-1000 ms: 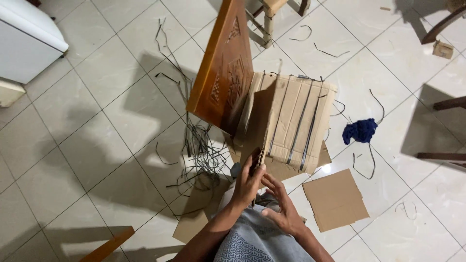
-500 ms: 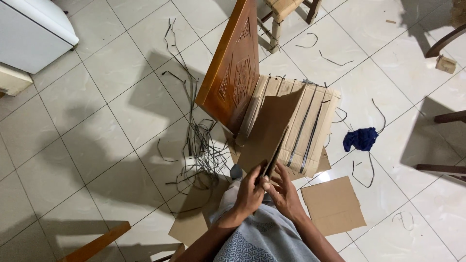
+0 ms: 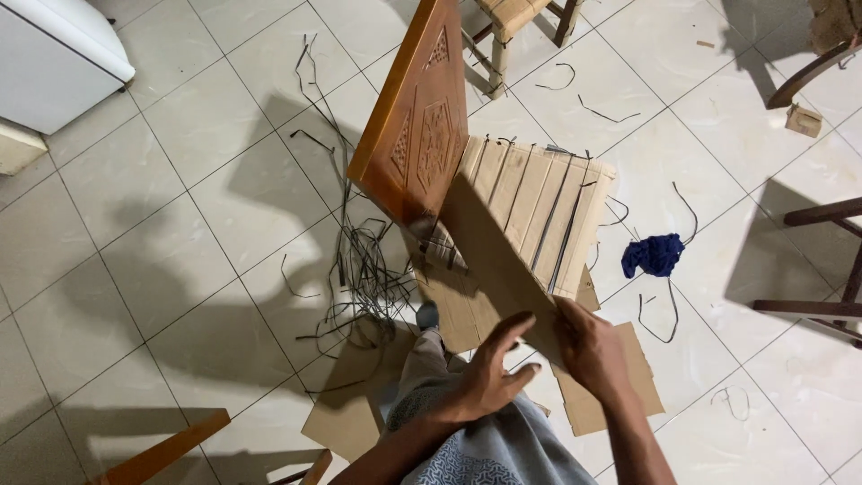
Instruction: Packaging a wooden chair using cardboard sheets and plastic straps for protection during transport.
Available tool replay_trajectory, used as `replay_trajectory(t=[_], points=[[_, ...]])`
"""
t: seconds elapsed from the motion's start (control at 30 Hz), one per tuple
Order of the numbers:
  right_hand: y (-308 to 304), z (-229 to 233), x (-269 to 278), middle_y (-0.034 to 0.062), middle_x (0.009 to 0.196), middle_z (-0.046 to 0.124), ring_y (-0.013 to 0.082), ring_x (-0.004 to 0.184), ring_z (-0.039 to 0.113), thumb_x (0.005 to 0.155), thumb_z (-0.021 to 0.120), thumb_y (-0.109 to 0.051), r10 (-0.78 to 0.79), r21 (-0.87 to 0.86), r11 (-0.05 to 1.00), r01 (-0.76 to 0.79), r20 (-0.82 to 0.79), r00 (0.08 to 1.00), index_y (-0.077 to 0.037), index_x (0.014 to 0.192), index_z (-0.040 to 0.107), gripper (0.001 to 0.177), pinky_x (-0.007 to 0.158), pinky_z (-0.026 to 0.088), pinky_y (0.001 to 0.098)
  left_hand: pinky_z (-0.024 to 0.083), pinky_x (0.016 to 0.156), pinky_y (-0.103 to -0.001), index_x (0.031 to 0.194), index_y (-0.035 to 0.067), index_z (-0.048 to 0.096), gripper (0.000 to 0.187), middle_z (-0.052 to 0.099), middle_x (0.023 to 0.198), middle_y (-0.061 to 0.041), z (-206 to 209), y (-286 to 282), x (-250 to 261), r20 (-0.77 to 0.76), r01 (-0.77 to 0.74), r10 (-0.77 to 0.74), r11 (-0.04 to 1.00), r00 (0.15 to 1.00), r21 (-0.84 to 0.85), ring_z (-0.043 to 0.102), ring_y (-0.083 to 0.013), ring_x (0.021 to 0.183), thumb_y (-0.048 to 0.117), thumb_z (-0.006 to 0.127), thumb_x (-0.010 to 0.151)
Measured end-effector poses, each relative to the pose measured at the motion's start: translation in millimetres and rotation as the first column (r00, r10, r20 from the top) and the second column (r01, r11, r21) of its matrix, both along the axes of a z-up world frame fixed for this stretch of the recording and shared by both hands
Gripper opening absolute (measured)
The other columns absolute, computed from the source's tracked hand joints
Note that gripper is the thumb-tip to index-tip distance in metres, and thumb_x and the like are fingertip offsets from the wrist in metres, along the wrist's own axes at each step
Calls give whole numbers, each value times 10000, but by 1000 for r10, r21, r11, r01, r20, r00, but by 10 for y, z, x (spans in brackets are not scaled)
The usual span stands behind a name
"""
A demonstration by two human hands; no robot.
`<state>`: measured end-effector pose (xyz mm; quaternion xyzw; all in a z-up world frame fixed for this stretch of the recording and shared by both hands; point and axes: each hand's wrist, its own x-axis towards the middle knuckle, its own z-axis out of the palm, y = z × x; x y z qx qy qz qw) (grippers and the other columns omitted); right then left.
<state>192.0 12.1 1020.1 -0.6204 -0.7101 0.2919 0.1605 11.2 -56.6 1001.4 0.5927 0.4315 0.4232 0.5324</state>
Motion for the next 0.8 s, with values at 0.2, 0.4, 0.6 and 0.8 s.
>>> replay_trajectory(t=[0.2, 0.4, 0.6, 0.8], points=[[-13, 418, 247, -138, 1040, 805, 100, 757, 757, 954, 622, -311, 200, 19, 976, -215, 299, 933, -325, 1167, 760, 254, 660, 620, 291, 535, 1016, -570, 1585, 74, 245, 831, 533, 1286, -185, -85, 96, -319, -164, -577, 605, 795, 779, 187, 583, -359, 1197, 633, 469, 1012], [-21, 495, 388, -165, 1092, 798, 75, 1021, 751, 903, 621, -376, 278, 49, 944, -326, 409, 869, -406, 1154, 750, 284, 1148, 472, 404, 477, 1114, -520, 1402, 32, 480, 631, 464, 1486, -211, -45, 103, -926, -270, -564, 644, 762, 716, 320, 495, -369, 1355, 269, 738, 877], [-10, 472, 361, -149, 1056, 806, 95, 972, 774, 920, 658, -293, 270, 168, 926, -337, 328, 905, -350, 1090, 794, 225, 825, 604, 330, 534, 784, -332, 1059, 75, 670, 280, 642, 988, -66, -348, -73, -1130, -240, -517, 606, 784, 758, 344, 584, -196, 863, 100, 817, 821], [83, 351, 328, -112, 1113, 794, 122, 1098, 723, 908, 672, -302, 257, 198, 921, -334, 336, 906, -362, 1200, 739, 305, 968, 538, 360, 399, 438, -218, 906, 94, 691, 146, 571, 799, 4, -246, -253, -1145, -384, -311, 431, 889, 816, 336, 462, -78, 576, 96, 821, 840]])
